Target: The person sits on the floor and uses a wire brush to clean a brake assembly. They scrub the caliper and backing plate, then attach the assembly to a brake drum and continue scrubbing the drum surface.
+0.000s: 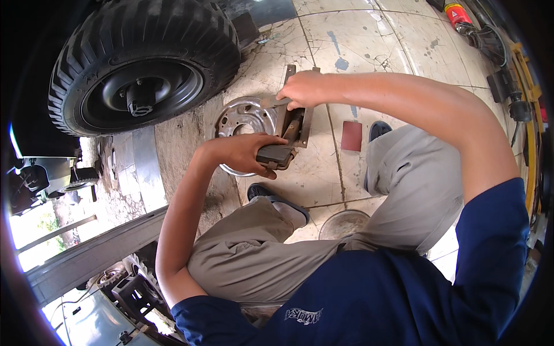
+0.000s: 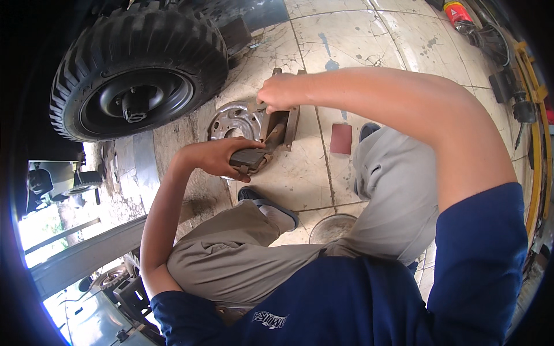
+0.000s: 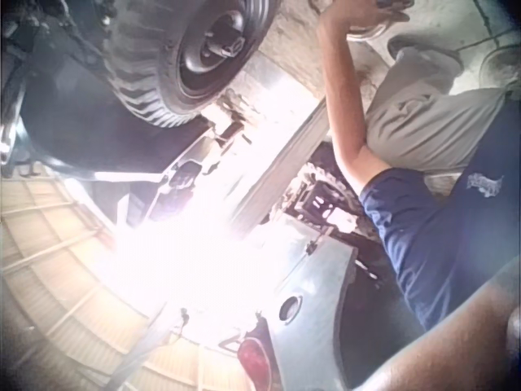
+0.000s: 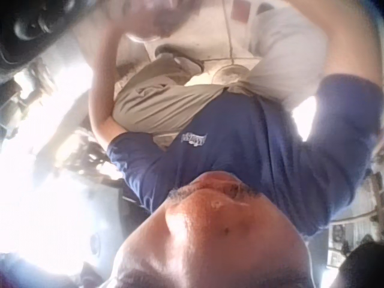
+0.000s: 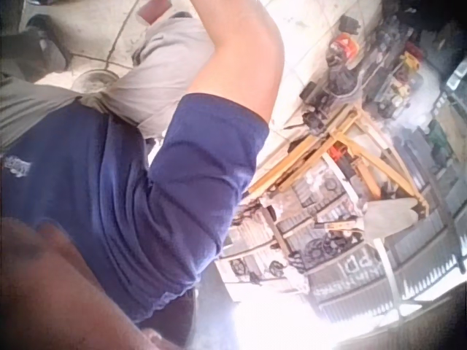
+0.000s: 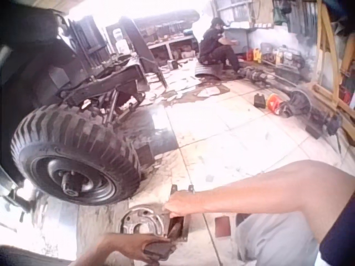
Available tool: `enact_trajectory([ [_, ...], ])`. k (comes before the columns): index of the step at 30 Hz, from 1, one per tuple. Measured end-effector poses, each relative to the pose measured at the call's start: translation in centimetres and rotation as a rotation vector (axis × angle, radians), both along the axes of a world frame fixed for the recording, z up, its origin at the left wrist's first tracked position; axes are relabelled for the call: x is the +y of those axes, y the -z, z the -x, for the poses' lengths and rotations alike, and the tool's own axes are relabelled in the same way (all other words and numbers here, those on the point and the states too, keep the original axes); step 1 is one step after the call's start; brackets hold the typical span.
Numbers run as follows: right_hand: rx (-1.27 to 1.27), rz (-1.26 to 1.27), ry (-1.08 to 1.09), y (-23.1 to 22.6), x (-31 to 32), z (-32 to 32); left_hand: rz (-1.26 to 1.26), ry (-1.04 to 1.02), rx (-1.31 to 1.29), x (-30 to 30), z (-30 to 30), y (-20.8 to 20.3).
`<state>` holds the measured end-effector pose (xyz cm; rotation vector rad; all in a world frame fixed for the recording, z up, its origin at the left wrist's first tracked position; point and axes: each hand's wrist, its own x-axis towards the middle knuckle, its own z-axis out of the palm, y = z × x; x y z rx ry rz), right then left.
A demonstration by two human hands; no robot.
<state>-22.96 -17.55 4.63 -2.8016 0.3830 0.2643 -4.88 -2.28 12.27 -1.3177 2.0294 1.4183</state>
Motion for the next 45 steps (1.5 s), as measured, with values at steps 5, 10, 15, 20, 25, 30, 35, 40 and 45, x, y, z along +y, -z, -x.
enact_trajectory([
  [5, 0.071, 0.002, 0.12, -0.5, -0.7, -0.5, -0.005, -0.025, -0.02, 0.3, -0.1, -0.4],
  [10, 0.028, -0.036, 0.046, -0.5, 0.4, -0.1, -0.027, -0.037, 0.002, 0.3, -0.1, 0.0],
  [15, 0.012, -0.027, 0.128, -0.6, -0.8, 0.8, -0.038, -0.053, -0.001, 0.2, 0.4, -0.9],
  [20, -0.082, 0.09, -0.038, -0.1, -0.8, 0.6, -0.004, -0.04, 0.017, 0.4, -0.3, 0.2],
  [25, -0.031, 0.094, 0.048, -0.8, -0.4, 2.0, -0.022, -0.08, 0.014, 0.3, -0.3, -0.2],
  [30, -0.108, 0.068, 0.292, 0.6, -0.4, 2.0, 0.012, -0.044, -0.01, 0.4, -0.7, 0.1],
  [35, -0.313, 0.057, 0.358, -3.0, -1.9, 0.9, 0.004, -0.07, -0.03, 0.7, -0.5, 0.0],
  [40, 0.156, -0.017, 0.21, -3.5, -2.4, 2.3, 0.018, -0.086, -0.041, 1.0, -0.6, 0.0],
  [45, 0.307, -0.003, 0.104, -2.4, -2.5, 3.3, 0.021, -0.088, -0.021, 0.9, -0.7, 0.3],
])
